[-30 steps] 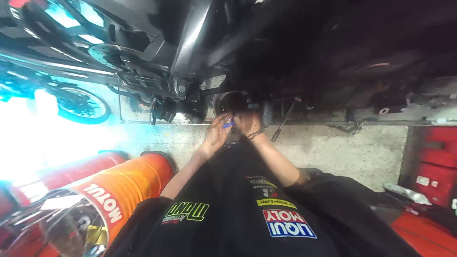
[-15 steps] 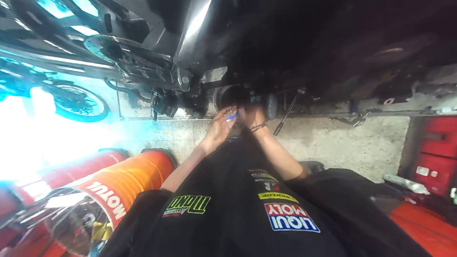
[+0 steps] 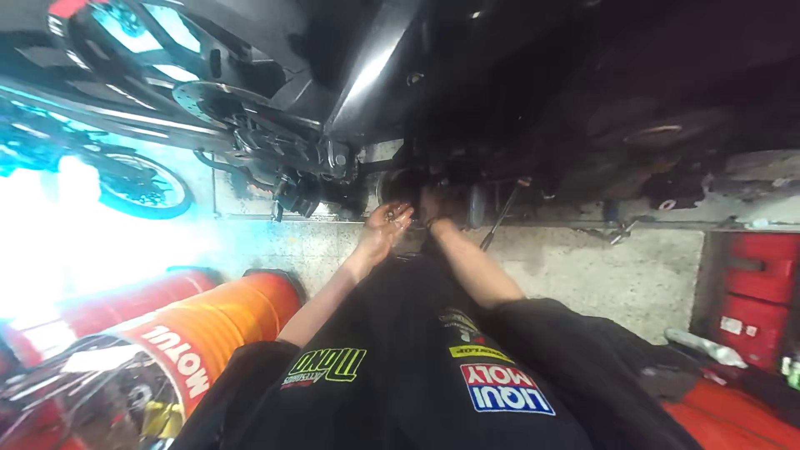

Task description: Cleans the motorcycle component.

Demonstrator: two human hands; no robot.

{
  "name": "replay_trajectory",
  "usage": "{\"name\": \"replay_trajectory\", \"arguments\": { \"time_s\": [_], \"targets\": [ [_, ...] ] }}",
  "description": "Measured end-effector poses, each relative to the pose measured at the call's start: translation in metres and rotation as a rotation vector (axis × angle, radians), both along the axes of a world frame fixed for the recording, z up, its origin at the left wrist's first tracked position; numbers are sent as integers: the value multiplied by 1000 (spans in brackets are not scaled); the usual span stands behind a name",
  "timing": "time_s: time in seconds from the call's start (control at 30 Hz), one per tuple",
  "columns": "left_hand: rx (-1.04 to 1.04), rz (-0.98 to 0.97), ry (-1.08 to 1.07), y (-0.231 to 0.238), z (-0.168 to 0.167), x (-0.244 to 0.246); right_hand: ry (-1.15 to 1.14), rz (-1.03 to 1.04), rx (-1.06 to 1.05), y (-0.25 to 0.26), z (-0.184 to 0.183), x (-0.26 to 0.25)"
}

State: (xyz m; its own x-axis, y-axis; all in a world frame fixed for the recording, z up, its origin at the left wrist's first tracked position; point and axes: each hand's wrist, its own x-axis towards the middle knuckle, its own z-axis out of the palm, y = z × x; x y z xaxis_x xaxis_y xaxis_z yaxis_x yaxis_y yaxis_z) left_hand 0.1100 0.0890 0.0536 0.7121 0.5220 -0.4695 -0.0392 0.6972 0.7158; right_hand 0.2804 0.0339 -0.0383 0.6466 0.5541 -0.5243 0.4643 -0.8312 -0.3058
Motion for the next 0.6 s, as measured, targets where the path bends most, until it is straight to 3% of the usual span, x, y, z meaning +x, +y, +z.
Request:
{"name": "replay_trajectory", "arguments": {
  "time_s": [0.03, 0.13, 0.23, 0.3, 0.4, 0.6],
  "targets": [
    [18, -7, -8, -1, 1, -1, 21, -36, -14, 1, -2, 0],
    [75, -9, 13, 3, -1, -5, 28, 134, -11, -16, 35, 18],
    [155, -10, 67, -2, -19, -10, 10, 75, 301, -46, 33, 19],
    [200, -19, 64, -2, -26, -3, 1, 155, 432, -41, 50, 1],
    [192, -27, 57, -14, -26, 1, -102, 233, 558, -44, 45, -10],
    [167, -37, 51, -16, -18, 7, -111, 53, 605, -44, 62, -16]
  ]
}}
